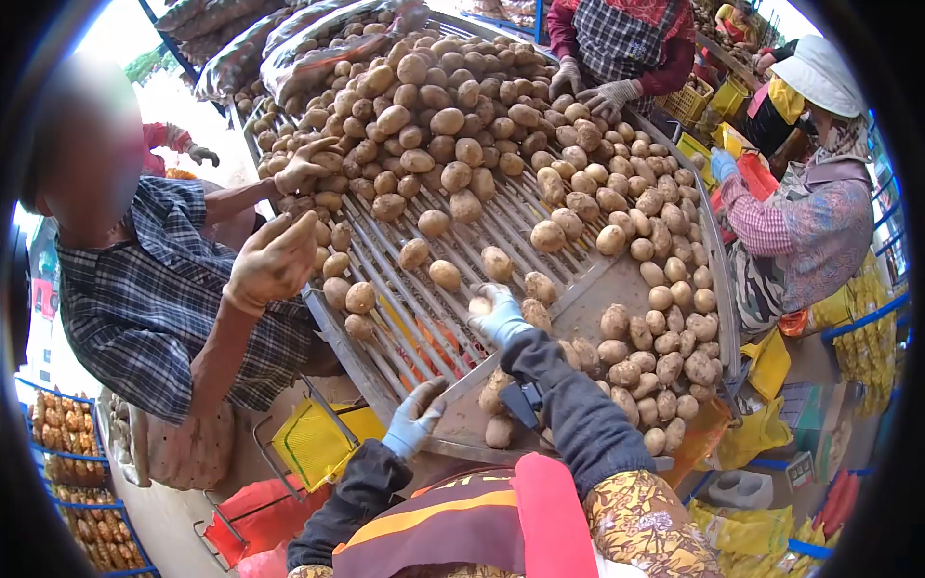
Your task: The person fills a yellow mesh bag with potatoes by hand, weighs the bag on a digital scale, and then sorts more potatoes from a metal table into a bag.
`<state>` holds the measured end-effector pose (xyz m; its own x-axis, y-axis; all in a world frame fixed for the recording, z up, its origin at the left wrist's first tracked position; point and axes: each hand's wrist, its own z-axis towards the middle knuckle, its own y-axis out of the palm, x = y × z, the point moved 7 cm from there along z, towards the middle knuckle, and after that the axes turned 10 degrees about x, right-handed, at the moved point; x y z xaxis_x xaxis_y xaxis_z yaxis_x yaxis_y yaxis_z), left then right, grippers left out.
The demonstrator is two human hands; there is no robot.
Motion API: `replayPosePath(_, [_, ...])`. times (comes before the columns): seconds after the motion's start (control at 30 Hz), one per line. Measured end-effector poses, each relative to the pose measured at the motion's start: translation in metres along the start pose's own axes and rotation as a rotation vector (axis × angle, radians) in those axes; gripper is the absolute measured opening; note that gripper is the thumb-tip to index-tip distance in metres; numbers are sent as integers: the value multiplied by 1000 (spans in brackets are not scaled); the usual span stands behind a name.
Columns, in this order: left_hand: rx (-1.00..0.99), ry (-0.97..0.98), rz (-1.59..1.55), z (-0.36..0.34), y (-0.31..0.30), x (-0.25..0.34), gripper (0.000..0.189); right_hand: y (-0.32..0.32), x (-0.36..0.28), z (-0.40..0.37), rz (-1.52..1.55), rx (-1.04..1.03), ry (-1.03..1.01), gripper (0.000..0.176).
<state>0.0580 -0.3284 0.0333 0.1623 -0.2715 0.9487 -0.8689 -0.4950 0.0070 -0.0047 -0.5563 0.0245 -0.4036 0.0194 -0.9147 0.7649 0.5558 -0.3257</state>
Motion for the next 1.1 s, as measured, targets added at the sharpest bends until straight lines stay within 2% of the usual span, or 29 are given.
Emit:
replayPosePath(0.03, [77,-55,-168,0,-9,-6,51,6,17,-6,644,-86,299,51])
replayPosePath(0.07, [129,12,-174,0,-13,1,52,3,-13,-34,963,-198,385,50])
replayPosePath(0.1, [180,81,-176,2,-17,10,52,9,-11,-46,1145,-341,409,53])
replayPosePath(0.13, [211,79,-226,4,-15,18,60,10,-20,-60,1151,-396,426,53])
replayPosePath(0.17, [211,80,-224,6,-12,26,60,7,-33,-76,1160,-448,441,54])
replayPosePath(0.23, [265,426,171,4,-5,64,74,4,-49,-99,1149,-471,454,49])
replayPosePath(0.27, [257,431,172,4,3,79,74,4,-51,-108,1133,-495,470,45])
replayPosePath(0.3, [225,600,388,-3,19,103,79,6,-42,-113,1137,-488,462,45])
replayPosePath(0.33, [188,766,604,-9,36,121,84,8,-19,-111,1030,-380,429,40])
replayPosePath(0.37, [107,868,643,-10,51,130,88,9,5,-109,923,-273,396,37])
replayPosePath(0.4, [30,775,640,-6,58,126,87,-1,18,-108,509,-139,61,33])
replayPosePath(0.43, [-42,684,637,-5,65,120,85,-10,21,-107,22,-46,-70,32])
replayPosePath(0.47, [-52,694,635,-6,66,109,85,-19,9,-114,-49,2,-133,28])
replayPosePath(0.53, [-102,384,342,3,57,63,80,-41,-19,-130,-119,55,-198,24])
replayPosePath(0.57, [-97,-187,-88,-6,54,54,69,-53,-22,-133,-9,15,30,21])
replayPosePath(0.6, [-154,-263,-355,-10,47,43,65,-58,-16,-134,101,-34,256,17])
replayPosePath(0.63, [-204,-335,-621,-15,36,32,66,-77,-17,-122,-46,192,3,14])
replayPosePath(0.67, [-141,-369,-632,-19,24,30,72,-84,-4,-109,-61,260,-69,16])
replayPosePath(0.7, [-114,-365,-635,-22,15,28,72,-92,2,-95,-351,359,-254,23])
replayPosePath(0.73, [-81,-413,-746,-24,8,24,72,-88,-7,-88,-627,352,-366,36])
replayPosePath(0.77, [-50,-458,-858,-25,2,20,71,-82,-4,-83,-837,266,-275,52])
replayPosePath(0.83, [-6,-467,-907,-27,-13,8,69,-64,4,-75,-1063,267,-333,64])
replayPosePath(0.9, [131,-473,-1000,-38,-41,-6,66,-56,12,-61,-1049,227,-336,66])
replayPosePath(0.97, [269,-356,-1042,-60,-89,-23,62,-55,26,-50,-1038,197,-326,67])
replayPosePath(1.0, [348,-276,-1076,-75,-116,-22,59,-61,33,-43,-780,198,-322,63])
replayPosePath(1.03, [454,-230,-1025,-90,-158,-46,59,-64,41,-34,-523,200,-317,58])
replayPosePath(1.07, [476,-192,-1171,-100,-190,-72,59,-56,69,-25,267,120,-55,47])
replayPosePath(1.1, [834,-184,-941,-122,-225,-91,58,-58,42,-47,481,114,132,40])
